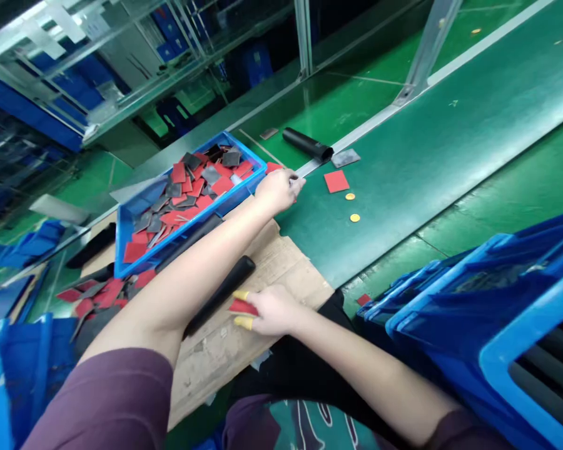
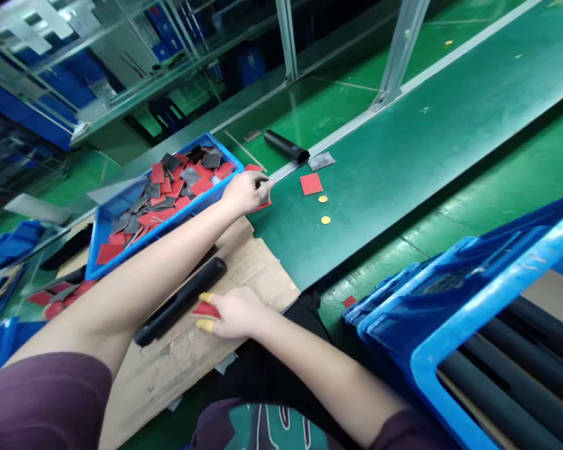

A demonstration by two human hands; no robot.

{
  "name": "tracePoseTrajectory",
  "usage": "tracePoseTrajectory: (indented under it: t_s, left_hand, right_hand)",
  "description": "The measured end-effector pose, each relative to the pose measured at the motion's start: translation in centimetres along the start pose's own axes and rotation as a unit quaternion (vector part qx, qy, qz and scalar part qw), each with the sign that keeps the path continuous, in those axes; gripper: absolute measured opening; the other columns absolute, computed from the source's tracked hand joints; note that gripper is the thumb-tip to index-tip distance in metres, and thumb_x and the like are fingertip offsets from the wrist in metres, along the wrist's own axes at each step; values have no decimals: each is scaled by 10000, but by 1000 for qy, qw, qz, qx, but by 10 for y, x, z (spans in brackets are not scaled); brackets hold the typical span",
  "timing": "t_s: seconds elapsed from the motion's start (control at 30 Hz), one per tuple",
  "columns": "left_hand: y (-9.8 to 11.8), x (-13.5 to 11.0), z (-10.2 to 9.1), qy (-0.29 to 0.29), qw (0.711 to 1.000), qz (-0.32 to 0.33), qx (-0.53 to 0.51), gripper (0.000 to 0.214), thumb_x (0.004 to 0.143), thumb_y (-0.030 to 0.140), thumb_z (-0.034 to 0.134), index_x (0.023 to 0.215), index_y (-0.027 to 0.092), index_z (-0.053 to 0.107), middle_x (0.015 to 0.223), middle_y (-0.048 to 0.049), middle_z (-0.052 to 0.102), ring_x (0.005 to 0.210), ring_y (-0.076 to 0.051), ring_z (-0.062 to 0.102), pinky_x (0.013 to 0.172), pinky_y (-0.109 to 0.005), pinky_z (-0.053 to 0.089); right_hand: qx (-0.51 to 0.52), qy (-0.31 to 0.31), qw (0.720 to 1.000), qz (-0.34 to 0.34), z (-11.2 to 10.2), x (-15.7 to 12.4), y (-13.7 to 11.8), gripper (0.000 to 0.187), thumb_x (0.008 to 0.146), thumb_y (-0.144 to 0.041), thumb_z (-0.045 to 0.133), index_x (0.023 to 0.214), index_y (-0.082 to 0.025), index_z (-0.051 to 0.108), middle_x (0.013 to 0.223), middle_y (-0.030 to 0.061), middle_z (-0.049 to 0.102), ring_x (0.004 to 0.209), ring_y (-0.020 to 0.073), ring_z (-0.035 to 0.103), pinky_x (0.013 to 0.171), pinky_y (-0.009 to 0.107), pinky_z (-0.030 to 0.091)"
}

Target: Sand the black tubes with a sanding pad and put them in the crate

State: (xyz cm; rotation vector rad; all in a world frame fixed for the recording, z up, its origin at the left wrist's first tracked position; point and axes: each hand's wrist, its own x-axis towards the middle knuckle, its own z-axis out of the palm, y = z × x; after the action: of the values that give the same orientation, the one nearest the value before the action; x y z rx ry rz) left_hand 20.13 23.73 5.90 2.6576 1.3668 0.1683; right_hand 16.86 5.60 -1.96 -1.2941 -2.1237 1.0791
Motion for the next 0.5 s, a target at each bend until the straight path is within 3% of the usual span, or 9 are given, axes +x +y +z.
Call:
tracePoseTrajectory:
  t_s: [0.1, 0.23, 0.33, 0.5]
  left_hand:
    - [30, 51, 22, -5, 999, -41, 18, 400, 920, 395, 585, 1215, 128, 627, 1192, -180, 692, 1113, -316, 654, 884, -389, 509]
    - [53, 104, 54, -4, 995, -97, 16, 466, 942, 375, 559, 1311, 93, 523, 1203, -212, 682, 1140, -314, 653, 906, -396, 508]
    - [59, 132, 72, -3, 994, -112, 3, 527, 966, 390, 518, 1388, 84, 439, 1218, -208, 676, 1165, -304, 643, 926, -408, 495]
    - [51, 164, 83, 13, 992, -127, -21, 460, 949, 192, 506, 1383, 53, 442, 1225, -204, 663, 1154, -308, 645, 947, -438, 466]
  right_hand:
    - [-55, -51, 997, -23, -6, 6, -1, 705, 905, -639, 470, 1450, -194, 495, 1027, 164, 769, 951, 347, 739, 790, 463, 577]
    - [-43, -75, 995, -39, -12, 7, 4, 628, 895, -651, 444, 1301, -200, 606, 980, 130, 775, 898, 312, 741, 735, 392, 557]
    - [-41, -92, 994, -44, -14, 9, 8, 502, 896, -591, 465, 1153, -202, 653, 982, 100, 772, 907, 290, 735, 711, 359, 548]
    - [-16, -92, 994, -60, -15, 13, 11, 519, 879, -587, 517, 1246, -223, 564, 1109, 79, 753, 977, 300, 722, 740, 379, 569]
